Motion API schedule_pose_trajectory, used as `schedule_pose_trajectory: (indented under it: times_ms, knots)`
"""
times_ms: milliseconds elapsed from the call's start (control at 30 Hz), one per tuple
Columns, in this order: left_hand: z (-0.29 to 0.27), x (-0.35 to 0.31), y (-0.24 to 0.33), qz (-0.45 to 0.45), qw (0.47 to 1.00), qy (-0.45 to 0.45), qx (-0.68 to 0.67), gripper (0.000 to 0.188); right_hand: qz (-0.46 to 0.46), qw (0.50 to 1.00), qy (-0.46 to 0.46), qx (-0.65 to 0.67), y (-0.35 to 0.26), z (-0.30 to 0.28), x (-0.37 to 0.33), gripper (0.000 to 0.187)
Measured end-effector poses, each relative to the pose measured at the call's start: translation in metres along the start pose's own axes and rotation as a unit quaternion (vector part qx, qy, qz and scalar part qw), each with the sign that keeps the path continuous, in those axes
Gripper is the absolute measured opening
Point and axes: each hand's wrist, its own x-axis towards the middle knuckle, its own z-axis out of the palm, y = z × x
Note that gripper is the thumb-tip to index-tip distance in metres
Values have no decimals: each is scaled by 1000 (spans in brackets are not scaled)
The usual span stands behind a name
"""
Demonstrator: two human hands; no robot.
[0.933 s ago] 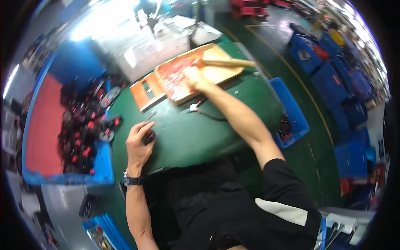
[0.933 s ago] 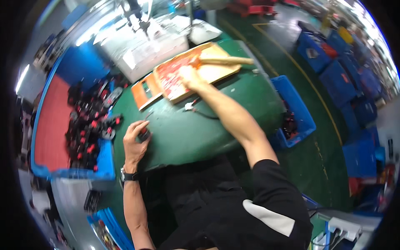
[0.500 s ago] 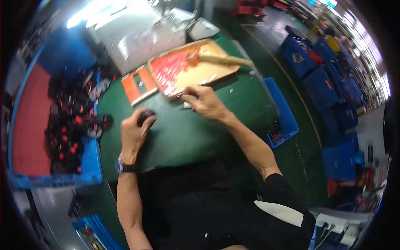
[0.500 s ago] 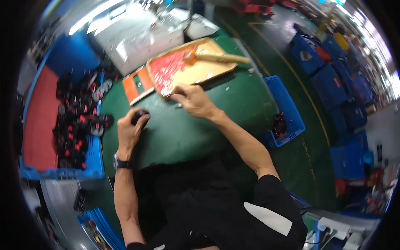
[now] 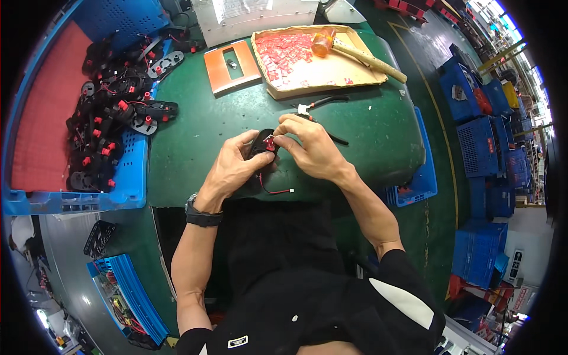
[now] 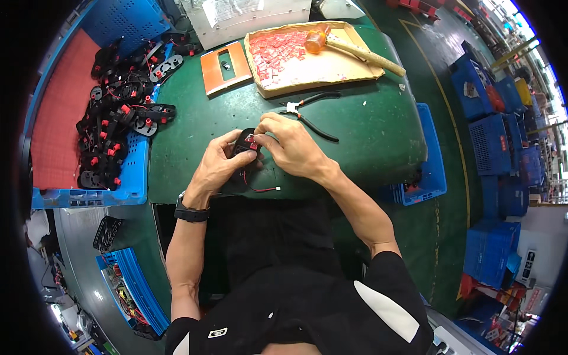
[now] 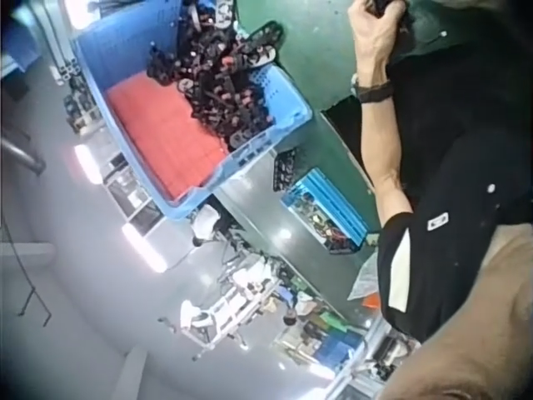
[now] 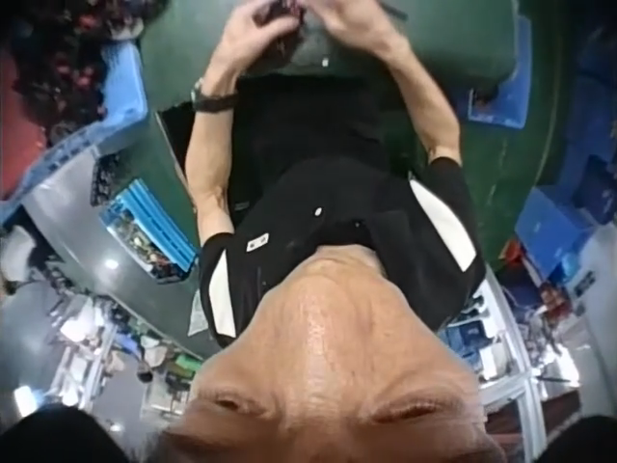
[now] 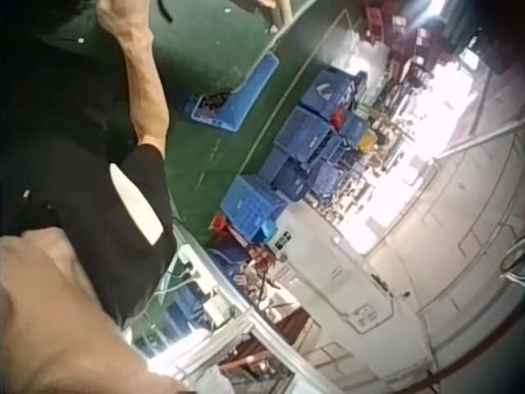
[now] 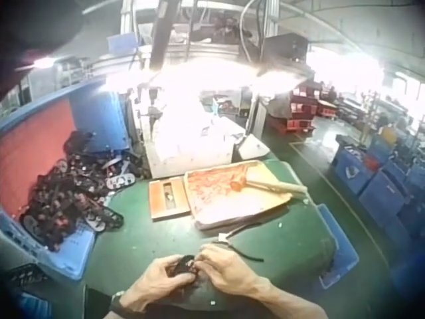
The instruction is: The person is assembling small electronic components at a workbench, connecting wires and using a power tool to secure parts.
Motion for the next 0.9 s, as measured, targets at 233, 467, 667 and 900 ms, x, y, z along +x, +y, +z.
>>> schedule_pose_trajectory:
  times_ms: [233, 467, 667, 900]
  knots:
    - [3, -3, -2, 21, 1000, 20, 0, 24, -19, 1000, 12, -13, 1, 12, -3, 7]
    - [2, -4, -6, 39, 999, 35, -10, 20, -38, 991, 82, -99, -2, 32, -6, 8]
    - [4, -6, -7, 18, 998, 61, -24, 22, -35, 984, 84, -154, -2, 42, -7, 8]
    - [-2, 5, -8, -13, 996, 65, -66, 22, -15, 976, 99, -192, -7, 44, -6, 8]
